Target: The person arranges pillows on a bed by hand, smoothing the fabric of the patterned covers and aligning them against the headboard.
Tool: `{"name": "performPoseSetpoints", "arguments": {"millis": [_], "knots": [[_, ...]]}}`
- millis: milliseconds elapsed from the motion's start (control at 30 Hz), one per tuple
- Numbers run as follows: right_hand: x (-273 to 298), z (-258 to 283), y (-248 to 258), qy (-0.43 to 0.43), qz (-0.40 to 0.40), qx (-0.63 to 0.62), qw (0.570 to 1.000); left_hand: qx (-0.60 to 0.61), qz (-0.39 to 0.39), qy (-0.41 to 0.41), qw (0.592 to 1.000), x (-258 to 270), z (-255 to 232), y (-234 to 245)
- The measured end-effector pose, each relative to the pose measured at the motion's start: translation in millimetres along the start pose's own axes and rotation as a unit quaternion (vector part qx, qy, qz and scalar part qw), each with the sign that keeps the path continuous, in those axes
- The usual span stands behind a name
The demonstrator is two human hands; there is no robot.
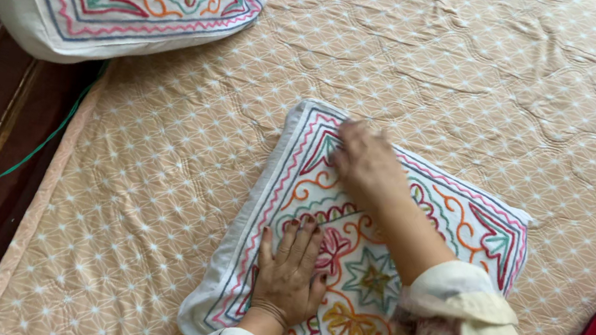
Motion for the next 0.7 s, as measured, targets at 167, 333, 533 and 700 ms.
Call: {"name": "performPoseSetpoints", "arguments": {"millis": [167,333,533,700], "knots": [[25.2,29.2,18.7,-0.023,-0.177,-0.079,0.981,0.012,-0.02,-0.009,1.0,2.1,-2.2,4.8],[112.0,34.7,-0.7,0.009,-0.076,-0.039,0.996,-0.003,-0.003,0.001,1.0,-0.1,-0.7,1.1],[216.0,-106.2,21.5,-0.367,-0.171,-0.009,0.914,-0.011,-0.016,-0.01,1.0,0.5,0.2,1.6],[191.2,71.9,1.5,-0.148,-0.161,-0.08,0.972,-0.034,-0.016,-0.011,0.999,-0.4,2.4,0.7]]}}
Point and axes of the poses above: each hand's wrist, its own x-axis away from the middle knuckle, its own y-axis out of the back of the hand, z = x × y, the point moved 7 cm from there along -x, towards the middle knuckle, and after that the axes turned 9 degrees about x, right-handed, at the moved point
